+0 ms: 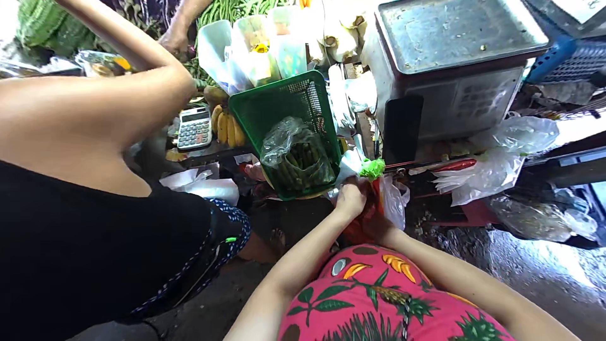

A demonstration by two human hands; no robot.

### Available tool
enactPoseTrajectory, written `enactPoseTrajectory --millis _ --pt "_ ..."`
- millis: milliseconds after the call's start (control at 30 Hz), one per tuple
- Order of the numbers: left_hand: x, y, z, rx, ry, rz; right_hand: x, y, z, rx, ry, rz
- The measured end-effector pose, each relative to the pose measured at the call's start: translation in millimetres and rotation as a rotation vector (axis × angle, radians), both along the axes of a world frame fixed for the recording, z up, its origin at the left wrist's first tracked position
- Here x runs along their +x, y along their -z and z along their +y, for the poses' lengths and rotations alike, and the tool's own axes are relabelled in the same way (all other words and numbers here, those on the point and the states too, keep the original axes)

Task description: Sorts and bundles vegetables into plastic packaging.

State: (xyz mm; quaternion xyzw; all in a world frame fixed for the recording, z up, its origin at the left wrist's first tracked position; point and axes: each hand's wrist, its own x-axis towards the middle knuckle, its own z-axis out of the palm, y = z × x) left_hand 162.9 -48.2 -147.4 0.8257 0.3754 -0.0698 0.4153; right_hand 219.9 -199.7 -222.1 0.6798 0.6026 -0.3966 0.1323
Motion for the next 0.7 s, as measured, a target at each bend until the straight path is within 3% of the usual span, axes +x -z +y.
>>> enactPoseTrajectory --millis 67,167,300,467,533,600,700 --pt "1.2 -7.6 7.8 0.045 0.075 0.078 14.7 1.8 -24.7 0.027 0.036 0.000" --pt "-3.1 -13.2 25.1 0.045 0.150 0.131 36.9 6.4 -70.6 0.330 0.058 -0.029" --pt "-3.7 -10.9 35.9 0.043 0.144 0.034 54.9 -20.9 -93.0 0.212 0.031 -0.075" --pt "9.5 53.0 2.8 -0.080 -0.146 -0.406 45.5 -33.2 -110.0 0.239 0.015 -0.017" --pt "23.8 54.8 -1.1 -0.244 -0.204 -0.346 36.6 -37.7 -111.5 0.295 0.027 0.018" --pt "32.7 41.7 5.9 -0.337 -0.209 -0.135 28.5 -40.3 -111.6 0.336 0.056 0.037" --pt "28.8 48.3 13.4 -0.351 -0.132 -0.095 26.0 -38.6 -108.5 0.375 0.096 0.038"
